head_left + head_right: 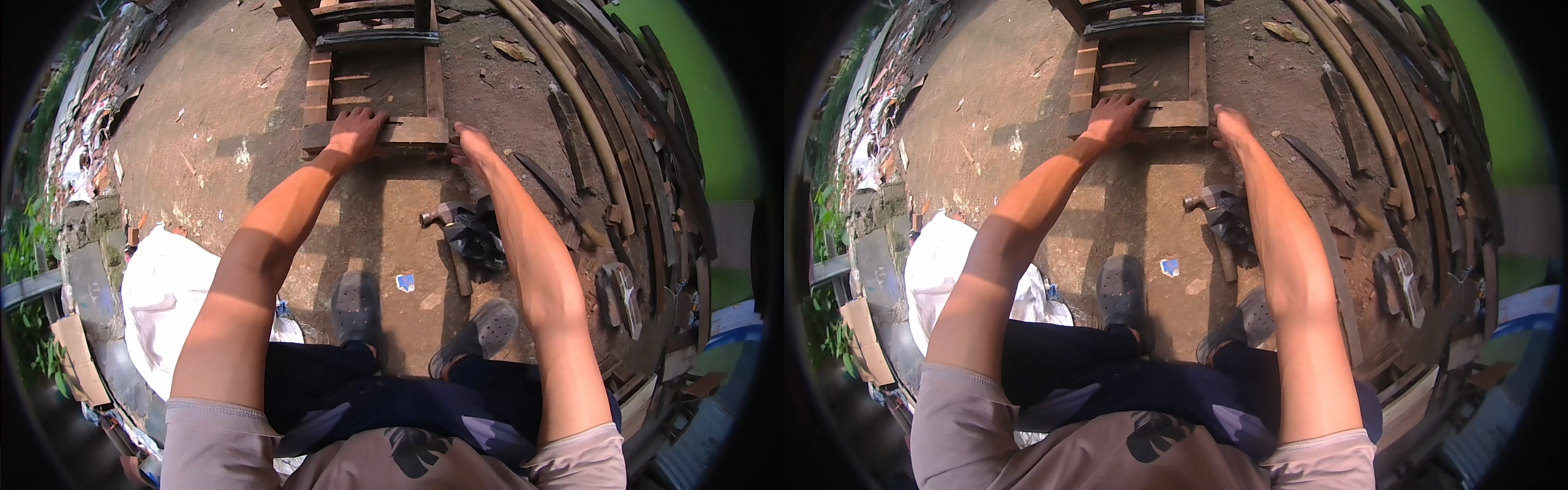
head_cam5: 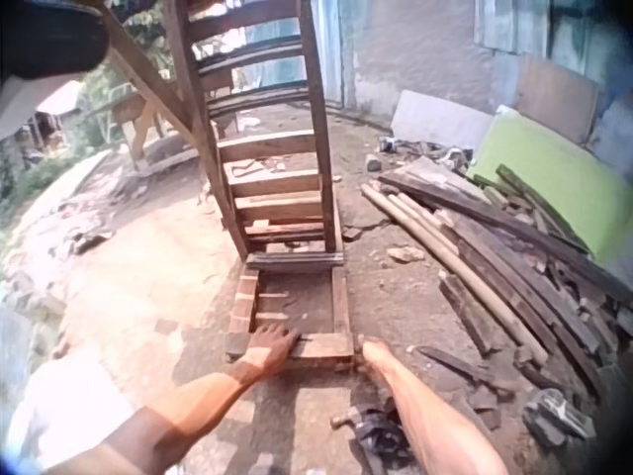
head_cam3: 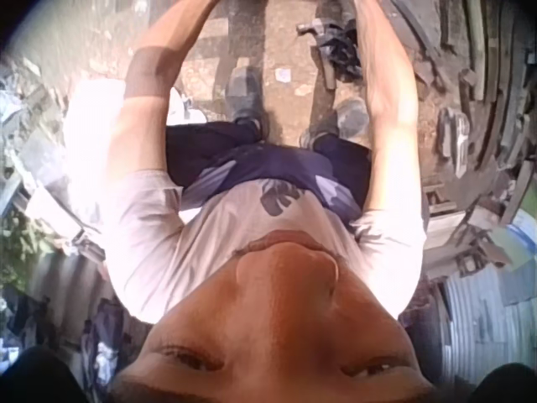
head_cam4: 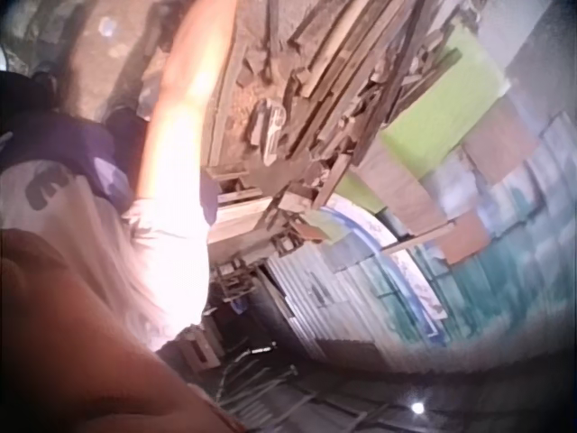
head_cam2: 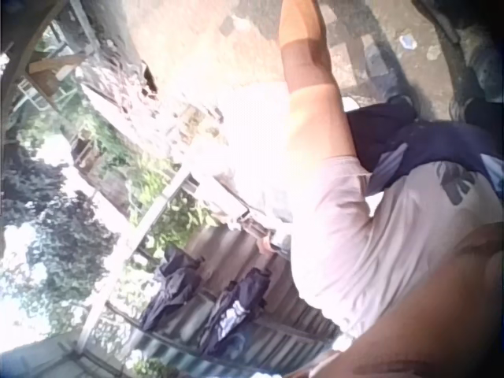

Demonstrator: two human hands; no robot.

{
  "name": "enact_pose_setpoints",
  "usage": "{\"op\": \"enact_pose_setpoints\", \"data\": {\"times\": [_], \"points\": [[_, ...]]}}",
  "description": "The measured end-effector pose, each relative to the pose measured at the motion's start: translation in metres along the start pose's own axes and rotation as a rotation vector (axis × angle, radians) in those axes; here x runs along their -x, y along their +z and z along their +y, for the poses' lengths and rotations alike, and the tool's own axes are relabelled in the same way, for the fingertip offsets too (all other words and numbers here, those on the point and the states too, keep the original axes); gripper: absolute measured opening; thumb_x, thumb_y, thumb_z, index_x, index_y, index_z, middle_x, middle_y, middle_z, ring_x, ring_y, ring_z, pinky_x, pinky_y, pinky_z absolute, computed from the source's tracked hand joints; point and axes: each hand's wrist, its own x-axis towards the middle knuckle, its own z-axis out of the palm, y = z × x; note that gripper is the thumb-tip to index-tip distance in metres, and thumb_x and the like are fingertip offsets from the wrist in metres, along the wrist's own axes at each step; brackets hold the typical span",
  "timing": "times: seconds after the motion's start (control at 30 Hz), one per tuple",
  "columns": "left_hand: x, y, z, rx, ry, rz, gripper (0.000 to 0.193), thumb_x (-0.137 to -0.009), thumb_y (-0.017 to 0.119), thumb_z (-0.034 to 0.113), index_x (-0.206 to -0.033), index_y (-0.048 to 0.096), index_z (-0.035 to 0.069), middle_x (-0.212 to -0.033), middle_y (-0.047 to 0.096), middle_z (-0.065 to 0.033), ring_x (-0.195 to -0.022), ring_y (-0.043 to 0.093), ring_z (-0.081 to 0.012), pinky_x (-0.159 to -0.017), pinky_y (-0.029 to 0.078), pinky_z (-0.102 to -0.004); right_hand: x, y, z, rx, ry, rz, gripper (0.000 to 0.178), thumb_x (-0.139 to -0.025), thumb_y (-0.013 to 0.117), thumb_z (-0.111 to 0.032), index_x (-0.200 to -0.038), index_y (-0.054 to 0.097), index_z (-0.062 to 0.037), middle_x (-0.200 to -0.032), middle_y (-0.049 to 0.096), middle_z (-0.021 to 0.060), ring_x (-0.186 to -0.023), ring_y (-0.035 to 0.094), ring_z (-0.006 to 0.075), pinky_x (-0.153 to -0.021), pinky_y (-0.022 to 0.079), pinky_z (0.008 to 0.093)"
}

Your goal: The person assembles a wooden chair frame by hammering nails into joints and attaching wooden slats. They repeatedly pick up nails from a plastic bag, position them, and strike with a hammer, then fit additional slats into the frame.

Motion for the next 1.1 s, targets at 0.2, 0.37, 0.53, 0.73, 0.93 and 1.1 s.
{"op": "enact_pose_setpoints", "data": {"times": [0.2,0.37,0.53,0.73,0.93,1.1], "points": [[-0.011,-0.030,-0.025,0.459,0.039,-0.393,0.078,-0.088,0.062,0.059,-0.150,0.042,0.015,-0.143,0.052,-0.0206,-0.133,0.048,-0.0349,-0.108,0.040,-0.0414,0.016,-0.015,0.014,-0.145,-0.123,-0.066,0.053,-0.104,0.038,-0.033,-0.150,0.038,-0.0070,-0.142,0.054,0.0137,-0.125,0.055,0.0270,-0.098,0.048,0.0434],[0.005,-0.059,-0.025,0.657,-0.152,-0.481,0.074,-0.088,0.061,0.062,-0.147,0.049,0.018,-0.146,0.052,-0.0123,-0.134,0.047,-0.0281,-0.112,0.035,-0.0405,0.038,-0.010,0.009,-0.337,-0.216,-0.229,0.050,-0.102,0.041,-0.030,-0.145,0.043,-0.0039,-0.133,0.059,0.0139,-0.117,0.058,0.0232,-0.095,0.049,0.0415],[0.022,-0.084,-0.013,0.795,-0.147,-0.496,0.068,-0.090,0.061,0.059,-0.145,0.051,0.020,-0.142,0.055,-0.0106,-0.131,0.050,-0.0249,-0.110,0.037,-0.0387,0.049,-0.010,0.006,-0.375,-0.311,-0.158,0.046,-0.099,0.048,-0.034,-0.135,0.050,-0.0055,-0.117,0.062,0.0104,-0.110,0.059,0.0222,-0.090,0.050,0.0402],[0.027,-0.083,-0.021,1.113,-0.153,-0.507,0.065,-0.092,0.063,0.052,-0.144,0.053,0.014,-0.131,0.062,-0.0120,-0.104,0.066,-0.0212,-0.092,0.053,-0.0393,0.066,-0.012,-0.001,-0.537,-0.369,-0.289,0.050,-0.097,0.054,-0.041,-0.135,0.049,-0.0088,-0.112,0.061,0.0092,-0.104,0.060,0.0214,-0.087,0.050,0.0398],[0.021,-0.088,-0.016,1.371,-0.455,-0.595,0.058,-0.094,0.055,0.046,-0.132,0.058,0.003,-0.114,0.070,-0.0169,-0.087,0.070,-0.0247,-0.081,0.057,-0.0403,0.075,-0.016,-0.012,-0.464,-0.431,-0.204,0.048,-0.095,0.061,-0.050,-0.125,0.055,-0.0126,-0.100,0.062,0.0064,-0.094,0.062,0.0190,-0.080,0.052,0.0380],[0.028,-0.098,0.010,1.632,-0.388,-0.562,0.056,-0.093,0.049,0.041,-0.131,0.055,0.001,-0.110,0.068,-0.0307,-0.084,0.071,-0.0388,-0.074,0.058,-0.0470,0.069,-0.016,-0.012,-0.561,-0.444,-0.161,0.034,-0.090,0.070,-0.044,-0.107,0.061,-0.0153,-0.087,0.063,0.0017,-0.083,0.064,0.0170,-0.074,0.052,0.0364]]}}
